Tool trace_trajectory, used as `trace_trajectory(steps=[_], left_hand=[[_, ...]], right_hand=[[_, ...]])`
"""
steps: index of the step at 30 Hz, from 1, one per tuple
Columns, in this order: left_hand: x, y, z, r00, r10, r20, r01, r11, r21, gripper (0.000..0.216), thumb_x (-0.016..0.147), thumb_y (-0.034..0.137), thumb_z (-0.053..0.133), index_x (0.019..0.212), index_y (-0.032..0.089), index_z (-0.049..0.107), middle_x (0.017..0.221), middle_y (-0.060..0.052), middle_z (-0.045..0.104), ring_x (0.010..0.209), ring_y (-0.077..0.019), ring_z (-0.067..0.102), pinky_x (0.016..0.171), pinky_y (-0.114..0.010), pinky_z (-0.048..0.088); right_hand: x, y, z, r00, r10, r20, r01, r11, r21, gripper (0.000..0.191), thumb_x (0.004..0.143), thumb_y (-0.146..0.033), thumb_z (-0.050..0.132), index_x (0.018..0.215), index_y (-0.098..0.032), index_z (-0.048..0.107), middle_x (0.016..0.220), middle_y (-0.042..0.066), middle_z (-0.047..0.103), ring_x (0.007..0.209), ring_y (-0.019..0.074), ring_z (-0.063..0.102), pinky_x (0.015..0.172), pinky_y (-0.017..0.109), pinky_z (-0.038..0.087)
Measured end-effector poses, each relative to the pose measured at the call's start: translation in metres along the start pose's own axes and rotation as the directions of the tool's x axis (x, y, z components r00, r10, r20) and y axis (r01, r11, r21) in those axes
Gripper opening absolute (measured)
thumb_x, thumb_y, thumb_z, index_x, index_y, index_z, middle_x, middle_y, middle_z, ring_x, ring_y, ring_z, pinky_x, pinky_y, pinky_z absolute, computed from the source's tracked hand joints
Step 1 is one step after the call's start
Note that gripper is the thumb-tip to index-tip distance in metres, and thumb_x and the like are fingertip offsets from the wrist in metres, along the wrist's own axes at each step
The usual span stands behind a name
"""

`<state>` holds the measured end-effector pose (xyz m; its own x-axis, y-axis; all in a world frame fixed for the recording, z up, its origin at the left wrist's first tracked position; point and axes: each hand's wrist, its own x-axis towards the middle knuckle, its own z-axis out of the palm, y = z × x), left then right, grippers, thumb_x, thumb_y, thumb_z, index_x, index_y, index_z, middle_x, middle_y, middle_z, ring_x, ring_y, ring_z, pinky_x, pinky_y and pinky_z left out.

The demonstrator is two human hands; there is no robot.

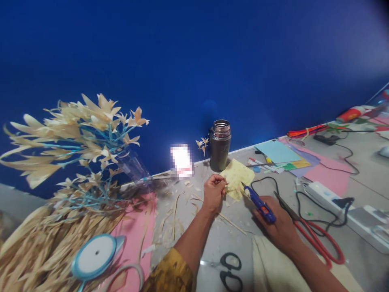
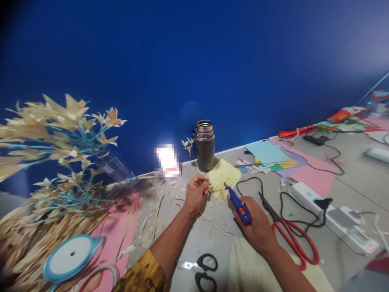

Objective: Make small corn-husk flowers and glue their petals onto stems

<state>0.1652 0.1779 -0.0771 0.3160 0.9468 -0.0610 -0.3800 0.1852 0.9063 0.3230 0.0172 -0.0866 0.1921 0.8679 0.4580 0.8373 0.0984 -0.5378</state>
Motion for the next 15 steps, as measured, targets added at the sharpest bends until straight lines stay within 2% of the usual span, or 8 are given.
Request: trace_trajectory(steps=[3,8,15], left_hand=[[-0.003,0.003,0.003,0.999,-0.003,0.039,0.002,1.000,0.027,0.024,0.064,0.027,0.081,0.074,0.016,0.062,0.061,0.002,0.064,0.039,-0.0036,0.043,0.041,-0.018,0.028],[-0.008,0.004,0.006,0.997,0.009,0.079,-0.015,0.997,0.071,0.017,0.064,0.022,0.078,0.071,0.016,0.064,0.056,0.004,0.059,0.041,-0.0039,0.042,0.043,-0.018,0.028],[-0.009,0.003,0.005,0.995,-0.003,0.100,-0.004,0.998,0.069,0.022,0.064,0.027,0.081,0.072,0.016,0.064,0.055,0.005,0.057,0.042,-0.0040,0.041,0.044,-0.018,0.028]], right_hand=[[0.001,-0.010,-0.002,0.999,-0.027,0.040,0.025,0.999,0.046,0.016,0.099,-0.037,0.053,0.106,-0.023,0.057,0.097,0.008,0.066,0.084,0.0231,0.065,0.074,0.034,0.053],[0.001,-0.014,-0.002,0.999,-0.046,0.026,0.045,0.998,0.048,0.014,0.098,-0.035,0.053,0.104,-0.022,0.056,0.093,0.007,0.065,0.080,0.0222,0.065,0.071,0.033,0.053],[0.002,-0.017,-0.001,0.995,-0.067,0.079,0.064,0.997,0.040,0.010,0.099,-0.030,0.052,0.101,-0.022,0.056,0.092,0.006,0.063,0.080,0.0218,0.063,0.070,0.033,0.051]])
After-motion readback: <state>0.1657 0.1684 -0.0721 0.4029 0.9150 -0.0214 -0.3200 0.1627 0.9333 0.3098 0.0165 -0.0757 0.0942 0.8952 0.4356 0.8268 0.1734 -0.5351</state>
